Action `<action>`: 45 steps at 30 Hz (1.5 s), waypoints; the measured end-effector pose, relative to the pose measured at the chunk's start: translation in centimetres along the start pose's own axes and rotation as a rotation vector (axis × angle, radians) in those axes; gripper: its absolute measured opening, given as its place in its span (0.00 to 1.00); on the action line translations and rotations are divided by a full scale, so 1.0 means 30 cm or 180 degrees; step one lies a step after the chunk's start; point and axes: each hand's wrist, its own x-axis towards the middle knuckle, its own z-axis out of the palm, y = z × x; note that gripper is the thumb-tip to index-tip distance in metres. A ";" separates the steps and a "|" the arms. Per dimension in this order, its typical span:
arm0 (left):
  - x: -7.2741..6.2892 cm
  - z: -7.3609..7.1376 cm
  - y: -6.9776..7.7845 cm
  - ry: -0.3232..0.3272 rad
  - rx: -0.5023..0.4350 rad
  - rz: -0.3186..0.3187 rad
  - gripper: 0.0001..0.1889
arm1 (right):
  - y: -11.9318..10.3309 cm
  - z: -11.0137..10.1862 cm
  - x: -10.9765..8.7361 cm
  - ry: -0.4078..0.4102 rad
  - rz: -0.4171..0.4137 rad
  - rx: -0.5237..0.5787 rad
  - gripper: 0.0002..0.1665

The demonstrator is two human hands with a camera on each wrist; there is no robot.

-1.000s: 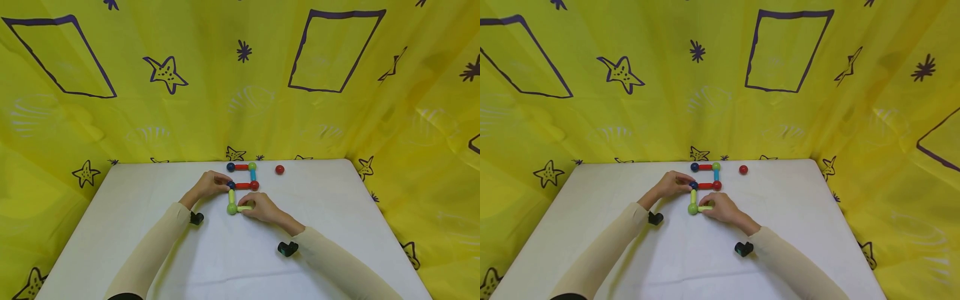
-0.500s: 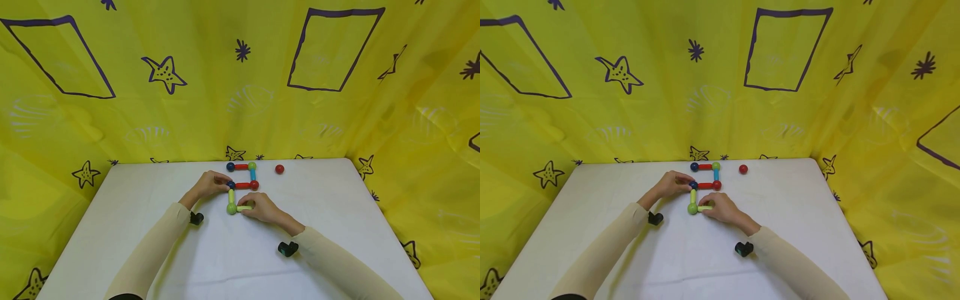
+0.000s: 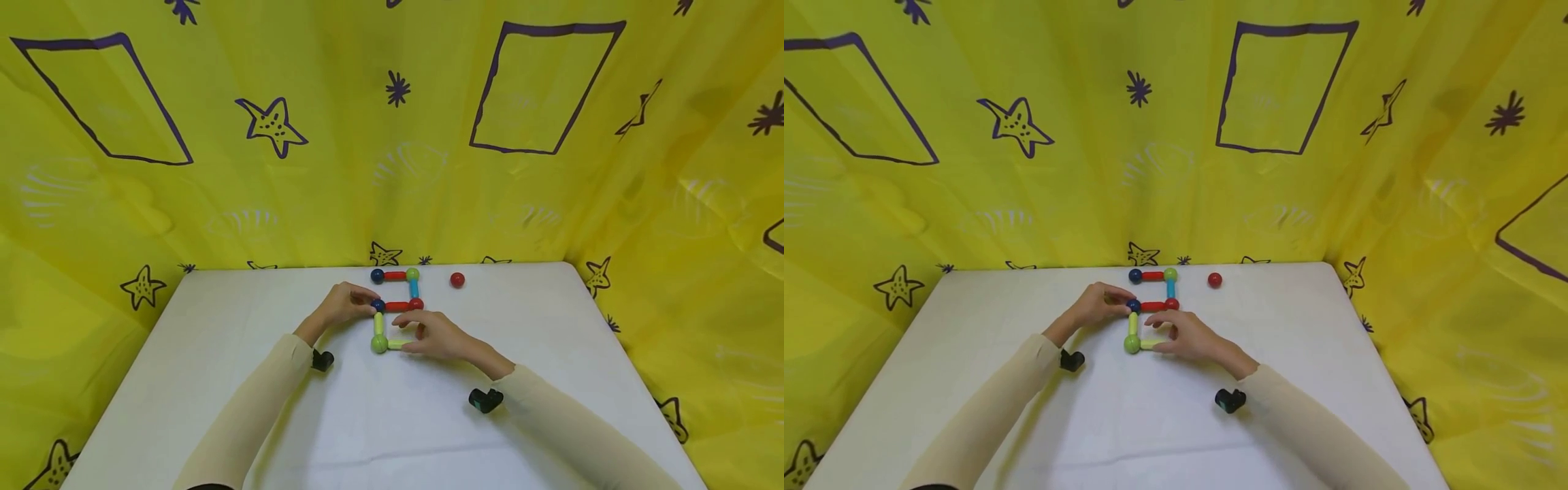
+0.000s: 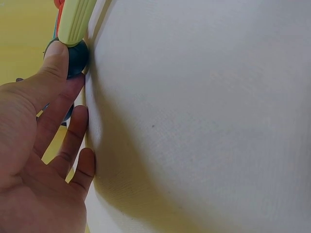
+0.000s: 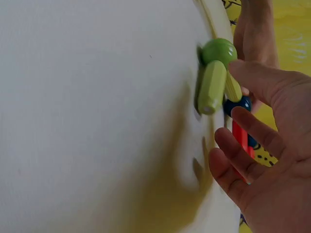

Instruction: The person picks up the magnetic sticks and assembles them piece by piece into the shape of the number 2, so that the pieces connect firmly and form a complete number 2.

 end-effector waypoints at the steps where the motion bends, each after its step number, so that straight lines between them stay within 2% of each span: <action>1: -0.002 0.002 0.000 0.0000 0.0001 -0.0009 0.15 | -0.002 -0.009 -0.005 -0.0002 -0.0016 0.0020 0.29; 10: -0.010 0.009 -0.007 -0.0018 -0.0015 -0.0065 0.15 | 0.036 -0.082 -0.058 0.0236 -0.0161 0.0068 0.36; 26: -0.014 0.008 -0.002 0.0004 -0.0018 -0.0020 0.15 | 0.128 -0.191 -0.136 0.0847 0.0015 -0.0056 0.35; 32: -0.016 0.006 0.002 0.0009 -0.0001 -0.0045 0.15 | 0.156 -0.226 -0.141 0.0984 0.0064 -0.0137 0.34; 38: -0.008 0.003 -0.005 0.0008 -0.0050 -0.0069 0.15 | 0.201 -0.259 -0.128 0.1249 0.0080 -0.0289 0.32; 45: 0.001 0.003 -0.008 -0.0007 -0.0045 -0.0047 0.16 | 0.257 -0.303 -0.092 0.1344 0.0324 -0.0308 0.30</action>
